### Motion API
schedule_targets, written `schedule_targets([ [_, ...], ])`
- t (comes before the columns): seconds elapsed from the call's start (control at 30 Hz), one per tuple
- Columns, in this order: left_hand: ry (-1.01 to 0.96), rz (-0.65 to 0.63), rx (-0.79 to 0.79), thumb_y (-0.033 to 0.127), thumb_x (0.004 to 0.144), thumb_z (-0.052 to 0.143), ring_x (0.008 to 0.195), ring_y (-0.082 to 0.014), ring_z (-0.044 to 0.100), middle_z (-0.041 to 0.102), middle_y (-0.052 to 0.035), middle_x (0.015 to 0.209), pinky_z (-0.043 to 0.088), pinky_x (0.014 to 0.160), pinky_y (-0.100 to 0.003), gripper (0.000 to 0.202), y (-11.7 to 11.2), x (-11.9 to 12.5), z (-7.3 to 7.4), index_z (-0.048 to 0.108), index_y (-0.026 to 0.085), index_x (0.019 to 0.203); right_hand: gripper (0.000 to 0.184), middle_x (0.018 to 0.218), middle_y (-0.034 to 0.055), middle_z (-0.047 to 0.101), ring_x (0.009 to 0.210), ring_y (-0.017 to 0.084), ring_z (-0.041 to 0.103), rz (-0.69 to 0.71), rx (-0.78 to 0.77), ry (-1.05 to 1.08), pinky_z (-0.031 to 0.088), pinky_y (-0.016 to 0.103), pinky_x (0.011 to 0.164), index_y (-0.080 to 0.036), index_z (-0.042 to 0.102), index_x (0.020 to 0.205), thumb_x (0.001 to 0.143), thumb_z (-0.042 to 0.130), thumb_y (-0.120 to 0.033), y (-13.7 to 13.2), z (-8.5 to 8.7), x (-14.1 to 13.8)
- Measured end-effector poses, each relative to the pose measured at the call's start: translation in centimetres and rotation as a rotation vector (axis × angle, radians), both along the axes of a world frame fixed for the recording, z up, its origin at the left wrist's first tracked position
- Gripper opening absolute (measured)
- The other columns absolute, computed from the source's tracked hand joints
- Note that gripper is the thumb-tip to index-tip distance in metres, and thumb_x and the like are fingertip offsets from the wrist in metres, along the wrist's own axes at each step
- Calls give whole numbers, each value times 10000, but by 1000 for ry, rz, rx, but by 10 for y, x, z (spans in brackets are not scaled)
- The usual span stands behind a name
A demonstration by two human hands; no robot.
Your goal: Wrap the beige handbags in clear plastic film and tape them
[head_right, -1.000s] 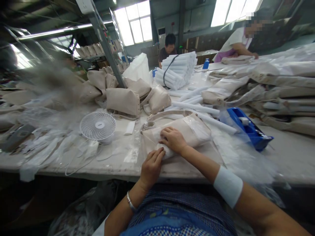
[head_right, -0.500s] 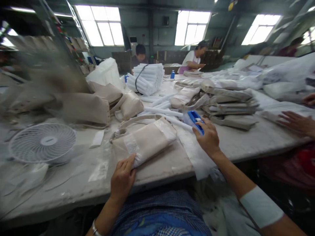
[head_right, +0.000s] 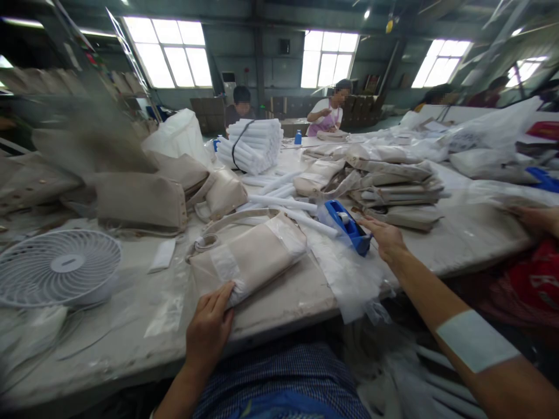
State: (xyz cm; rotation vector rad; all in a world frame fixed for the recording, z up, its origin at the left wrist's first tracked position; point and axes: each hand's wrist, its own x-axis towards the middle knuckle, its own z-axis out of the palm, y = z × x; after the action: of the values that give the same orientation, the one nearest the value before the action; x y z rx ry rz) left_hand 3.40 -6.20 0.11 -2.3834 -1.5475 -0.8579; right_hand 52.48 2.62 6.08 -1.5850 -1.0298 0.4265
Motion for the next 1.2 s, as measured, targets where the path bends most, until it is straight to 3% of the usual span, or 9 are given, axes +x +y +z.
schedule_targets([
  [0.13,-14,8,14,58,830,568,1092,-247,601,687,-42,1255,522,960,-348,580,0,0,-1,531,205,1390,206,1102,109,745,1103,357,667,15,53,139,611,485,840,-279,736,826,772,748,-477,-36,5,3],
  [0.3,-50,-20,24,93,870,532,1097,-241,607,692,-19,1239,519,953,-347,589,1,-1,-3,482,256,1434,337,954,124,776,805,292,748,62,-176,379,660,420,664,-217,769,856,733,781,-531,-76,-14,1],
  [0.5,-73,-23,63,100,872,507,1054,-247,630,705,-24,1218,530,935,-365,594,2,1,-2,484,273,1440,358,715,104,751,492,201,635,-21,-252,5,547,326,437,-190,765,703,651,793,-543,-74,-33,6],
  [0.6,-68,-29,74,102,867,504,1042,-247,637,708,-25,1216,537,918,-360,605,3,1,-1,480,274,1447,255,658,72,733,499,201,618,-129,-241,-120,529,324,472,-206,762,685,678,765,-461,-80,-30,9],
  [0.67,-49,-45,67,106,871,511,1035,-245,636,707,-27,1221,529,929,-358,598,3,0,-1,479,265,1447,220,740,54,754,562,215,652,-123,-163,-317,563,352,568,-233,783,790,757,683,-426,-91,-23,7],
  [0.77,-42,-40,62,100,872,521,1034,-247,630,703,-34,1225,514,944,-360,579,3,-1,-1,496,250,1430,248,909,40,771,726,233,716,82,13,-681,592,382,729,-263,782,966,863,567,-333,-106,-1,-10],
  [0.9,-46,-20,36,81,851,546,1036,-254,619,703,-47,1221,524,931,-360,566,1,0,0,520,218,1400,225,957,29,769,835,202,728,451,194,-870,582,300,759,-286,768,1037,923,582,-231,-103,35,-62],
  [1.03,-68,14,-9,23,803,564,1036,-253,611,706,-48,1213,546,927,-359,605,-2,2,2,529,201,1380,213,902,24,760,763,152,706,854,300,-867,535,239,691,-270,739,1090,959,585,-201,-75,61,-141],
  [1.2,-131,12,-42,-15,809,544,1058,-244,602,701,-49,1223,562,949,-369,583,-3,3,3,538,185,1357,203,722,13,700,629,133,639,1284,228,-889,459,235,595,-228,742,889,967,587,-333,-24,71,-243],
])
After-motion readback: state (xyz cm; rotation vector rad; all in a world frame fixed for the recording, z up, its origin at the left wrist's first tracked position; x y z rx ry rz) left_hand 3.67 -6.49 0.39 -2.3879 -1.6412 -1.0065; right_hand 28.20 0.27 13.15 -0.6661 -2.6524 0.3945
